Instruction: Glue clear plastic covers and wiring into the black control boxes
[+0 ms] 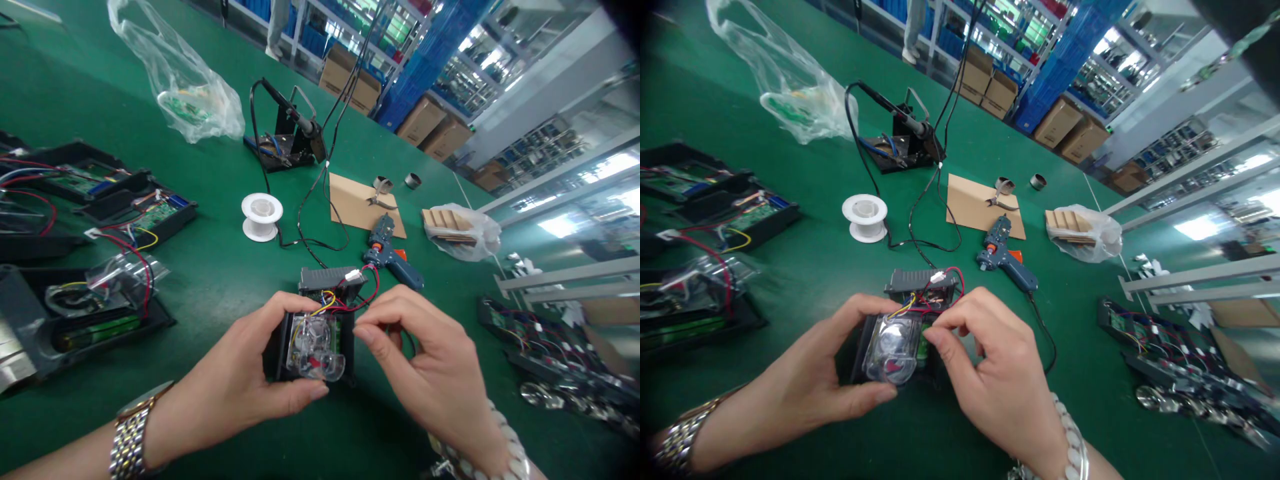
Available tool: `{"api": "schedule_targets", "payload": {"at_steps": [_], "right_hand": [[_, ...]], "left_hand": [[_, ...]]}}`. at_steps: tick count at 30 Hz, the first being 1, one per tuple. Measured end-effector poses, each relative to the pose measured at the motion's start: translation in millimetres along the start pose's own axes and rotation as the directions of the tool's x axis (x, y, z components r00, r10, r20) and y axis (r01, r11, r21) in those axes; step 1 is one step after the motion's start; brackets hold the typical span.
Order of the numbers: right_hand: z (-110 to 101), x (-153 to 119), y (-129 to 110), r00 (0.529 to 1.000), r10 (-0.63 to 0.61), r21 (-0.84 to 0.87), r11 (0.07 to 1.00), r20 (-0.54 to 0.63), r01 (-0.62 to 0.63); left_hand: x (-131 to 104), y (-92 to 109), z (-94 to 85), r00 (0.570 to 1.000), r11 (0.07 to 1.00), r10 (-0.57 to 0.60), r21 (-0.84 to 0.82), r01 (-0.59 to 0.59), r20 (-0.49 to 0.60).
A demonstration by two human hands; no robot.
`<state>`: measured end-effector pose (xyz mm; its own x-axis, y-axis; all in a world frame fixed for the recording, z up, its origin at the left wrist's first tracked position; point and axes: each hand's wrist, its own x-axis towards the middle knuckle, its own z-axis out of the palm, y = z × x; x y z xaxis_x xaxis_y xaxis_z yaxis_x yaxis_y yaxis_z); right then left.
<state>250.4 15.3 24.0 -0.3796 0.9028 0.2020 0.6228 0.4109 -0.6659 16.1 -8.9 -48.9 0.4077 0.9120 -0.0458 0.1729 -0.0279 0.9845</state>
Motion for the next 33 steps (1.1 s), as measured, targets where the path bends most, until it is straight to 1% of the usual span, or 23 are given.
{"api": "schedule_targets", "payload": {"at_steps": [2,5,7,9,11,13,16,18,20,21,23,25,26,28,31,33], "right_hand": [[4,-8,0,0.999,-0.012,-0.011,1.000,0.030,0.012],[10,-13,4,0.999,-0.031,-0.024,0.999,0.015,0.031],[14,-16,6,1.000,-0.008,-0.002,1.000,0.005,0.008],[17,-20,8,1.000,0.025,0.037,0.999,0.013,-0.026],[21,-25,8,0.999,0.045,0.079,0.996,0.028,-0.047],[25,-29,8,0.998,0.052,0.103,0.993,0.022,-0.054],[30,-32,8,0.998,0.054,0.111,0.992,-0.013,-0.052],[32,-32,9,0.998,0.062,0.124,0.991,-0.032,-0.058],[34,-33,10,0.996,0.076,0.143,0.987,-0.054,-0.068],[35,-33,10,0.994,0.086,0.151,0.986,-0.063,-0.076],[37,-34,10,0.992,0.101,0.156,0.984,-0.081,-0.087],[39,-34,9,0.989,0.112,0.148,0.984,-0.100,-0.097],[41,-33,8,0.986,0.121,0.141,0.985,-0.113,-0.104],[43,-30,6,0.979,0.141,0.126,0.984,-0.147,-0.122],[46,-24,3,0.965,0.182,0.117,0.980,-0.190,-0.162],[47,-19,3,0.961,0.200,0.114,0.977,-0.190,-0.181]], "left_hand": [[-1,-1,0.5,1.000,1.000,-0.005,0.000,0.005,-0.004],[-1,-1,2.4,1.000,1.000,-0.012,0.004,0.012,-0.026],[-1,0,4.4,0.999,0.999,-0.030,0.012,0.031,-0.036],[0,1,6.2,0.998,0.999,-0.022,0.035,0.024,-0.063],[2,5,6.5,0.993,0.996,0.029,0.087,-0.019,-0.112],[5,10,4.8,0.987,0.983,0.074,0.179,-0.048,-0.141],[11,18,0.7,0.990,0.952,0.081,0.305,-0.042,-0.115],[14,23,-0.6,0.991,0.945,0.070,0.327,-0.030,-0.112],[16,26,0.2,0.989,0.961,0.022,0.278,0.019,-0.146],[17,28,1.2,0.986,0.975,-0.027,0.215,0.063,-0.166],[18,31,3.5,0.973,0.989,-0.141,0.020,0.147,-0.184],[19,33,5.5,0.957,0.965,-0.232,-0.169,0.202,-0.176],[20,35,6.2,0.951,0.950,-0.256,-0.228,0.214,-0.173],[21,36,7.2,0.946,0.939,-0.271,-0.267,0.217,-0.181],[21,37,8.2,0.944,0.943,-0.269,-0.254,0.217,-0.190],[21,37,8.7,0.943,0.944,-0.271,-0.248,0.220,-0.195]]}}
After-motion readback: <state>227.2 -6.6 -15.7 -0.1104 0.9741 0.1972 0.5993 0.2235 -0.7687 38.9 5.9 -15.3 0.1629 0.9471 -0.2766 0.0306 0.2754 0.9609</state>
